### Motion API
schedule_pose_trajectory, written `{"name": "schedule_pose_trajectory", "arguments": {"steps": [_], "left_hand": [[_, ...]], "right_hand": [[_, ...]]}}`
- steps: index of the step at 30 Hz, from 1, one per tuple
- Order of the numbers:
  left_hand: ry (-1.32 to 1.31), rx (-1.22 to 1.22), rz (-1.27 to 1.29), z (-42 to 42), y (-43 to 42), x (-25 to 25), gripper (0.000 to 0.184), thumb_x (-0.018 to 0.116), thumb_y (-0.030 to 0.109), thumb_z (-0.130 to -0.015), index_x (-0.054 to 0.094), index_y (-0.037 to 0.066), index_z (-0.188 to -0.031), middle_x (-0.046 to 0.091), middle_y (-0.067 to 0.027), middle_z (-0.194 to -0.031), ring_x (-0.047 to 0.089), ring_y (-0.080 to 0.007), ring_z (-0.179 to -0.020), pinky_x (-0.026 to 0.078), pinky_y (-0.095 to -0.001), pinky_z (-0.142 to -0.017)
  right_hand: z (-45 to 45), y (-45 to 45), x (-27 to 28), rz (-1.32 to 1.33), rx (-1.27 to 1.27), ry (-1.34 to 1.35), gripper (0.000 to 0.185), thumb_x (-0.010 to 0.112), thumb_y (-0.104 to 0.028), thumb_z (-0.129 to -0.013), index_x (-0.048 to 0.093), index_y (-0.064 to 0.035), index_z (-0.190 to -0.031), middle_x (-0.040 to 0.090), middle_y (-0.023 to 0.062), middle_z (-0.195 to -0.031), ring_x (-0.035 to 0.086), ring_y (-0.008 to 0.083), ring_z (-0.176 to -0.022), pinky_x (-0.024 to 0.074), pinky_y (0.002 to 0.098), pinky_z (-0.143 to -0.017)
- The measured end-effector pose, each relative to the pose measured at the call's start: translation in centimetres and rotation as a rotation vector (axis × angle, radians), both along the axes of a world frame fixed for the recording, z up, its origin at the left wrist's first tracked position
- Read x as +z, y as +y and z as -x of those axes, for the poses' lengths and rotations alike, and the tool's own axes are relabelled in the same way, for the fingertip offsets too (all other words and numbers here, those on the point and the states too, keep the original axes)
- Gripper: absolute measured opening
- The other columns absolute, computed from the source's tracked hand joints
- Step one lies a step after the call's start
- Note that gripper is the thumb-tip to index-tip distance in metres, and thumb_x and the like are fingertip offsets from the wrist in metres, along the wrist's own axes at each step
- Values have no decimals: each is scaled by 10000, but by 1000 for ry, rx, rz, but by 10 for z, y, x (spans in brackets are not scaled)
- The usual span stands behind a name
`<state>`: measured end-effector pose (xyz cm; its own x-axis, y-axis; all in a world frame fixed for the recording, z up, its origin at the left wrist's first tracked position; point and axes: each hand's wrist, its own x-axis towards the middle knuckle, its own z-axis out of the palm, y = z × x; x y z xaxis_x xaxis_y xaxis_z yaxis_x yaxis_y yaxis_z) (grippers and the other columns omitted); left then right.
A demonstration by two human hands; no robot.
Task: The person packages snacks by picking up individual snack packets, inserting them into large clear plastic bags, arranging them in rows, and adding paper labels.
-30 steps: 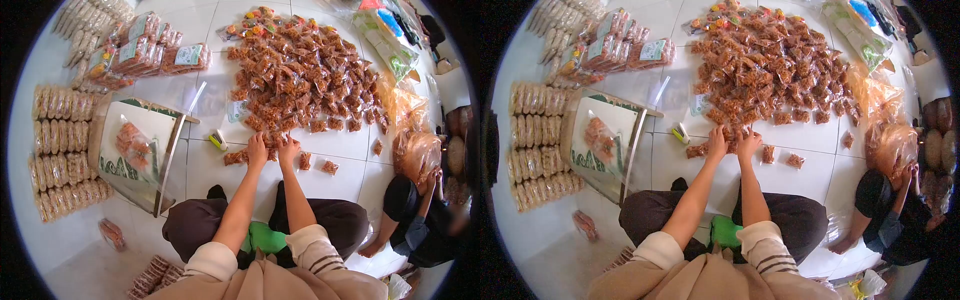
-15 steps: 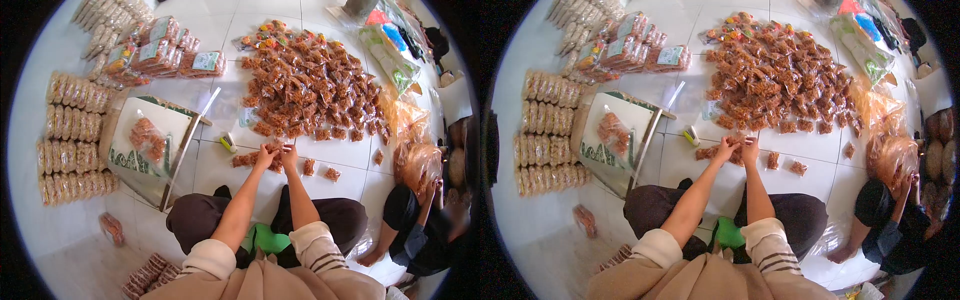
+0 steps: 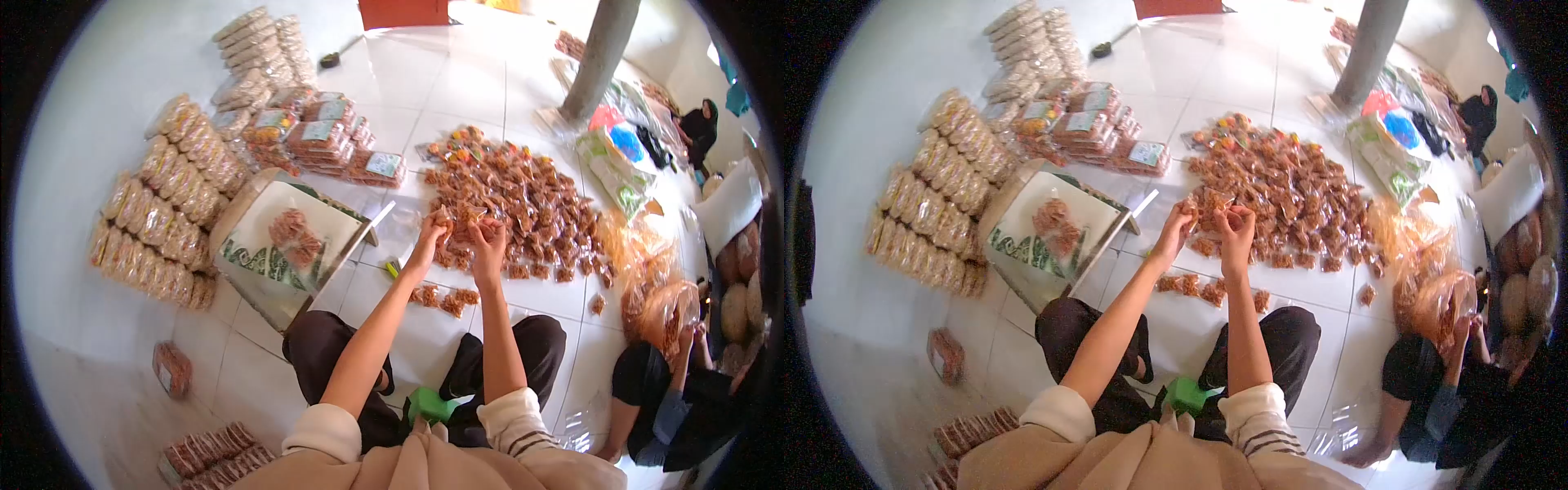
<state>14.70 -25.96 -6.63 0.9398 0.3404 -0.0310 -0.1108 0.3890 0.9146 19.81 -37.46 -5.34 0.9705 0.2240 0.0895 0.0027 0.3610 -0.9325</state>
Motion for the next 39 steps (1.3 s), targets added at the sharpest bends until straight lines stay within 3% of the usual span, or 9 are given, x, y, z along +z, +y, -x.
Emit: {"name": "schedule_pose_trajectory", "arguments": {"steps": [2,7,11,14,18,21,25,30,39], "left_hand": [[-73,37,216,10,7,24,408,403,393,-865,459,90,-1132,548,-27,-998,520,-131,-891,402,-295,-798],[-170,-177,435,60,24,84,554,434,527,-835,455,73,-1153,538,-43,-1077,508,-153,-980,391,-343,-881],[-191,-225,216,88,41,89,470,561,381,-820,441,81,-1162,505,-34,-1119,497,-142,-991,401,-312,-852],[-150,-109,235,105,46,94,293,642,164,-776,514,103,-1033,559,-3,-919,536,-118,-873,451,-286,-732],[-7,-224,146,119,73,83,351,609,75,-751,463,60,-1070,532,-21,-949,534,-146,-851,434,-289,-758],[33,-315,64,131,81,85,414,623,77,-737,435,74,-1106,522,-19,-920,521,-140,-842,432,-284,-746],[81,-481,-18,142,88,96,471,649,96,-724,377,98,-1108,487,-15,-898,496,-133,-846,424,-279,-737],[166,-72,-391,150,99,90,570,715,135,-695,339,-2,-1101,506,-153,-1068,552,-194,-953,471,-309,-802],[139,-71,-411,169,118,80,551,747,178,-668,396,9,-1058,556,-153,-1011,591,-186,-858,499,-323,-777]], "right_hand": [[20,5,43,-219,140,101,171,572,-105,-832,506,-47,-979,547,5,-814,506,74,-772,415,205,-660],[46,29,61,-167,432,7,202,548,-156,-851,559,-49,-1022,528,23,-913,493,116,-847,407,237,-765],[62,56,48,242,292,-266,245,576,-171,-824,536,-74,-1045,401,83,-1051,342,201,-1024,322,295,-854],[69,67,49,433,101,-669,341,581,-136,-798,450,-83,-1108,411,105,-1073,338,249,-1017,289,340,-881],[52,54,100,280,674,-607,598,643,-228,-770,359,-86,-1277,370,85,-1290,342,225,-1198,327,370,-953],[40,59,122,514,1057,-698,665,669,-259,-744,342,-95,-1299,421,83,-1263,381,207,-1181,331,352,-959],[38,77,132,652,1150,-772,597,729,-221,-680,479,-33,-1188,532,97,-1102,520,211,-1012,417,330,-879],[43,88,119,615,1024,-712,488,746,-205,-667,547,-5,-1065,552,60,-934,550,163,-871,458,281,-792],[55,104,103,619,1245,-522,523,752,-201,-655,518,-26,-1089,536,50,-1022,492,156,-1005,399,304,-872]]}}
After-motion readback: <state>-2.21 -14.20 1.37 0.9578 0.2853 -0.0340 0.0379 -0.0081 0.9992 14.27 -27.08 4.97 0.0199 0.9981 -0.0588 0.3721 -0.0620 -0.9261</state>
